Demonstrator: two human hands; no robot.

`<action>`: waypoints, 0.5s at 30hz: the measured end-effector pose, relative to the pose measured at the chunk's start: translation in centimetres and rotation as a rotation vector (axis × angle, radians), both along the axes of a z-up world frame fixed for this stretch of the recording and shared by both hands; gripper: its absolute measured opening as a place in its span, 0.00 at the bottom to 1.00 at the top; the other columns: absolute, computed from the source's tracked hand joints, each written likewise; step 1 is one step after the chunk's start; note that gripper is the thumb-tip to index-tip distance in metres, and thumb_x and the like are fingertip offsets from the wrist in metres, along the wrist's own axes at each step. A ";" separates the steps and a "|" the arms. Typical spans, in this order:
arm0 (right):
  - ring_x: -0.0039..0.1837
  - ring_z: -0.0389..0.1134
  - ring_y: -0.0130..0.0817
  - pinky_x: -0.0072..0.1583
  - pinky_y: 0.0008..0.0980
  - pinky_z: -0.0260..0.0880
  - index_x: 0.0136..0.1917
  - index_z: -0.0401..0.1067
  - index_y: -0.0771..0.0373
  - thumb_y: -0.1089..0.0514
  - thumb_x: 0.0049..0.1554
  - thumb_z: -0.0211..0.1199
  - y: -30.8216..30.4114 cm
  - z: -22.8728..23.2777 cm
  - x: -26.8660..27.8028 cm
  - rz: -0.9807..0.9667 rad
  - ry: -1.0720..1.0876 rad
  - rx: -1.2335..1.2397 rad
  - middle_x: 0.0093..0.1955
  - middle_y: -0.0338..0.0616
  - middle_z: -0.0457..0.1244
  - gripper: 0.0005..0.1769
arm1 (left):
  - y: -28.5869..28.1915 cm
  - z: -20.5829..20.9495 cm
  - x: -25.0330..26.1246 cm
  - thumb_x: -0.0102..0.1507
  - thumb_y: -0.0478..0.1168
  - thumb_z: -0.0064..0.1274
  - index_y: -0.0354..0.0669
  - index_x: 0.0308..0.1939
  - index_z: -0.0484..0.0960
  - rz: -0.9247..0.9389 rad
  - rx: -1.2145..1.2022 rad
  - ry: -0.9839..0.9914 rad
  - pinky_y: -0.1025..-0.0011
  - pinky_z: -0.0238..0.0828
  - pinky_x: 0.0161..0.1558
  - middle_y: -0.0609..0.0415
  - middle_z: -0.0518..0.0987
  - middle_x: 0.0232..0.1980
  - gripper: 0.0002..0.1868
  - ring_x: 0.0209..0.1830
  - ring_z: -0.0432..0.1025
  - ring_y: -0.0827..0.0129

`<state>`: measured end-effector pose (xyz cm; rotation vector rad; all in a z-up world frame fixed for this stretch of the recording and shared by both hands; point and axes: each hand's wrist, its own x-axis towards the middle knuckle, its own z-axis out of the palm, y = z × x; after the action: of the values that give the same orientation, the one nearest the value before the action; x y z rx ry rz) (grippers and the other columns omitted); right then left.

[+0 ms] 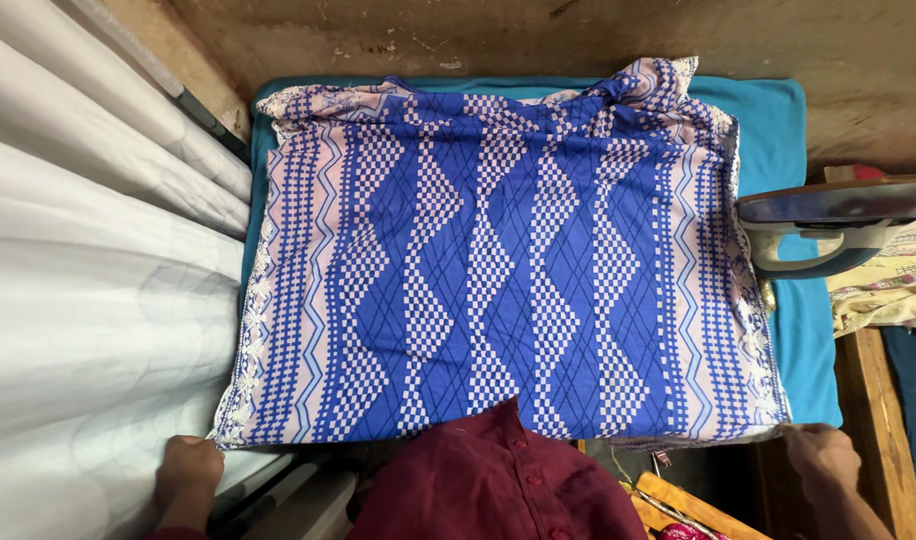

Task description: The person irons a blue and white patterned cloth on a teal-covered ironing board. They repeatedly smooth the fabric with their hands and use an electric iron to press different sections, occasionally lifting and repositioning the cloth to access new areas.

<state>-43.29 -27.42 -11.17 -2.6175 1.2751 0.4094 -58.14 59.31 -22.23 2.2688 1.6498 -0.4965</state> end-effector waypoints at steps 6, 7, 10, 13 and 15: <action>0.53 0.74 0.54 0.58 0.50 0.72 0.54 0.82 0.65 0.48 0.55 0.74 -1.0 -0.9 0.5 -0.072 -0.103 -0.036 0.48 0.59 0.74 0.21 | -0.2 1.6 3.0 0.59 0.41 0.57 0.32 0.48 0.85 0.055 -0.137 0.026 0.54 0.75 0.53 0.35 0.85 0.49 0.18 0.51 0.82 0.42; 0.54 0.73 0.56 0.59 0.49 0.72 0.54 0.81 0.67 0.50 0.56 0.73 -0.9 -1.5 0.4 -0.005 -0.204 -0.066 0.50 0.62 0.72 0.19 | -0.9 2.3 3.6 0.57 0.41 0.60 0.27 0.52 0.79 0.018 -0.010 -0.061 0.52 0.72 0.52 0.30 0.81 0.52 0.24 0.51 0.78 0.39; 0.59 0.70 0.56 0.67 0.47 0.68 0.61 0.69 0.70 0.54 0.61 0.68 1.0 -3.3 0.4 0.338 -0.550 -0.003 0.65 0.63 0.62 0.21 | -5.3 5.0 4.6 0.55 0.39 0.60 0.35 0.57 0.75 -0.435 0.424 -0.409 0.53 0.68 0.56 0.32 0.75 0.60 0.26 0.58 0.73 0.40; 0.76 0.57 0.56 0.77 0.50 0.57 0.68 0.69 0.63 0.55 0.57 0.67 8.7 -2.1 2.4 0.566 -0.472 0.075 0.74 0.57 0.57 0.27 | -13.1 10.7 8.9 0.61 0.41 0.54 0.45 0.66 0.74 -0.518 -0.020 -0.433 0.58 0.68 0.67 0.46 0.74 0.65 0.28 0.62 0.73 0.52; 0.78 0.52 0.54 0.75 0.58 0.51 0.73 0.63 0.57 0.51 0.56 0.66 14.1 -0.5 3.9 0.673 -0.314 0.171 0.80 0.53 0.50 0.34 | -16.4 12.2 10.9 0.61 0.46 0.54 0.51 0.69 0.69 -0.856 -0.155 -0.399 0.53 0.58 0.71 0.51 0.64 0.71 0.31 0.73 0.61 0.57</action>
<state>-39.41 -13.34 -11.71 -2.7483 0.2320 0.1745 -47.21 42.89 -10.06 2.6385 0.3955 -0.2884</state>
